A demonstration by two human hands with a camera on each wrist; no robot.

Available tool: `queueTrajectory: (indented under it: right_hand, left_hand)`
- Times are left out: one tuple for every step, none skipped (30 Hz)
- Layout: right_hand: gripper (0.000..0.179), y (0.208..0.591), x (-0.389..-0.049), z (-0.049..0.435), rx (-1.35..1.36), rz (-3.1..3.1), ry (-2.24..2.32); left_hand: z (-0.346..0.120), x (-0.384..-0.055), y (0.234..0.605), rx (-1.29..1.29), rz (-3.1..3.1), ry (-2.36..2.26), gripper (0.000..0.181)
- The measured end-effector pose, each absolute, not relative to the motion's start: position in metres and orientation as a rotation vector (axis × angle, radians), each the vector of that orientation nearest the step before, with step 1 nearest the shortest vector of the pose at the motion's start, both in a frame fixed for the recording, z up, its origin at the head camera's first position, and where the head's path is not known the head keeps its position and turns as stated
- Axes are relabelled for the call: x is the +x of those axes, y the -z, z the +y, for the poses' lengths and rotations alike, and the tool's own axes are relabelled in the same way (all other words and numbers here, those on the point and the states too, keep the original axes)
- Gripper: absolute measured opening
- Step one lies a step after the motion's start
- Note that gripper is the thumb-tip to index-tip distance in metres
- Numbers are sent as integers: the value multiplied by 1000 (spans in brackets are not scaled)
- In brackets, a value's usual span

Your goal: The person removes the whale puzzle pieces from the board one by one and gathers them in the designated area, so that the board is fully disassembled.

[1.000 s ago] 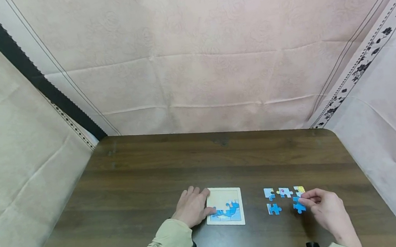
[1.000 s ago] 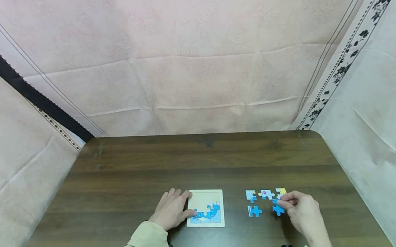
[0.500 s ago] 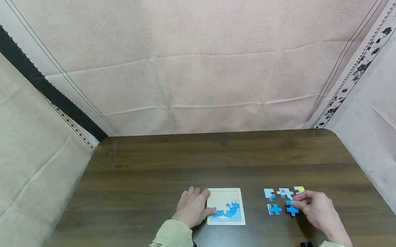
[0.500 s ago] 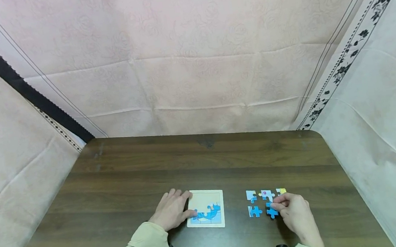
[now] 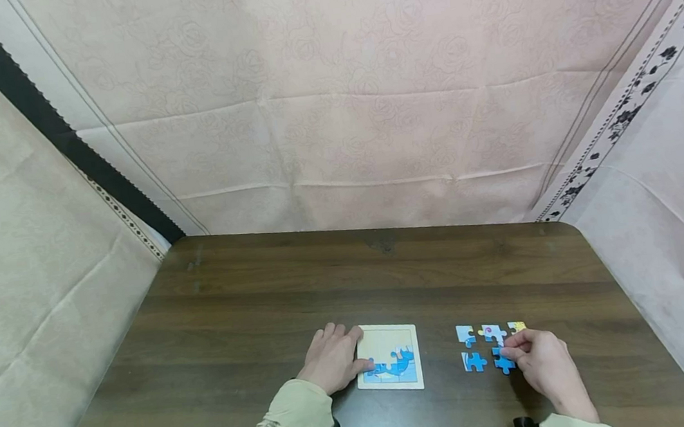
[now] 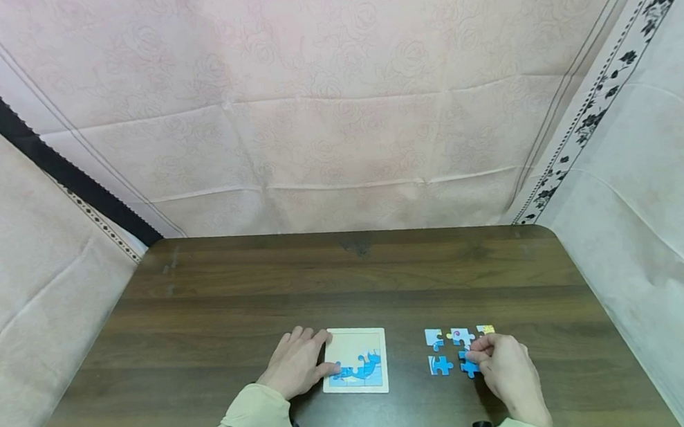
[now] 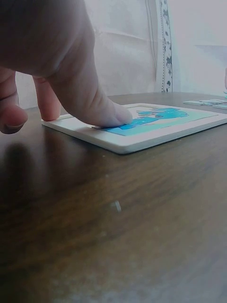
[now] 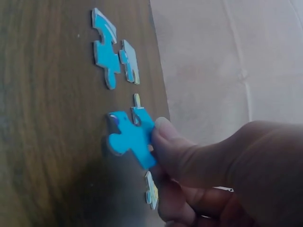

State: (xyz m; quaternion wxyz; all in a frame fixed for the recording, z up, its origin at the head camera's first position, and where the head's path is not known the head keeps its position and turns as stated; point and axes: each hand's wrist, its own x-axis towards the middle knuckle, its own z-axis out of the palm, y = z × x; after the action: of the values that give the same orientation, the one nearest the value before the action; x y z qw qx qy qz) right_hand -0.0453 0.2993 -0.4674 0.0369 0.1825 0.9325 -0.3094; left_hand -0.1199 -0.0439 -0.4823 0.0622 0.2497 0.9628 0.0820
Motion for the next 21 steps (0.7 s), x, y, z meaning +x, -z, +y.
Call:
queueTrajectory:
  right_hand:
    - [12,468,-46,299,562,2861,945]
    - [13,468,-46,299,564,2860,941]
    - [13,469,-46,299,566,2861,933]
    - [12,469,-46,299,570,2862,923]
    - [12,470,-47,299,574,2860,915]
    - [12,470,-47,299,577,2862,903]
    - [11,471,-47,298,579,2867,894]
    - [12,471,-47,298,578,2873,888]
    - [11,471,-48,298,577,2877,879]
    - [11,472,-48,298,576,2881,871]
    - [10,472,-48,298,572,2883,868]
    - [10,473,-48,298,568,2888,863]
    - [9,473,-48,298,562,2889,862]
    - [9,474,-48,298,557,2888,861]
    - [8,475,-48,298,553,2887,860]
    - [8,475,-49,298,549,2887,861]
    - [8,476,-49,298,545,2886,863]
    - [8,476,-49,298,541,2888,861]
    - [8,477,-50,298,537,2888,860]
    - [7,477,-50,298,535,2888,860]
    - [7,477,-50,298,534,2887,859]
  left_hand:
    - [-44,-120,483,756,2911,-247,54]
    - [-44,-120,482,757,2912,-247,54]
    - [-44,-120,482,757,2912,-247,54]
    - [-44,-120,482,756,2911,-249,54]
    - [-44,-120,482,755,2910,-250,54]
    - [-44,-119,482,753,2907,-251,54]
    - [-44,-119,482,751,2905,-252,54]
    - [-44,-120,482,750,2904,-252,54]
    - [-44,-120,482,749,2902,-252,54]
    - [-44,-120,481,747,2899,-252,54]
    - [-43,-120,481,747,2898,-251,54]
    - [-43,-120,481,746,2896,-251,54]
    - [-43,-120,481,744,2895,-251,55]
    - [-44,-120,481,744,2895,-252,55]
    - [-44,-120,481,742,2894,-251,55]
    - [-44,-120,480,741,2893,-251,55]
    - [-44,-120,481,740,2893,-250,55]
    - [-43,-120,481,740,2893,-249,55]
    - [-43,-120,481,742,2894,-248,55]
    - [-43,-120,481,744,2895,-246,55]
    - [-43,-120,482,745,2895,-244,55]
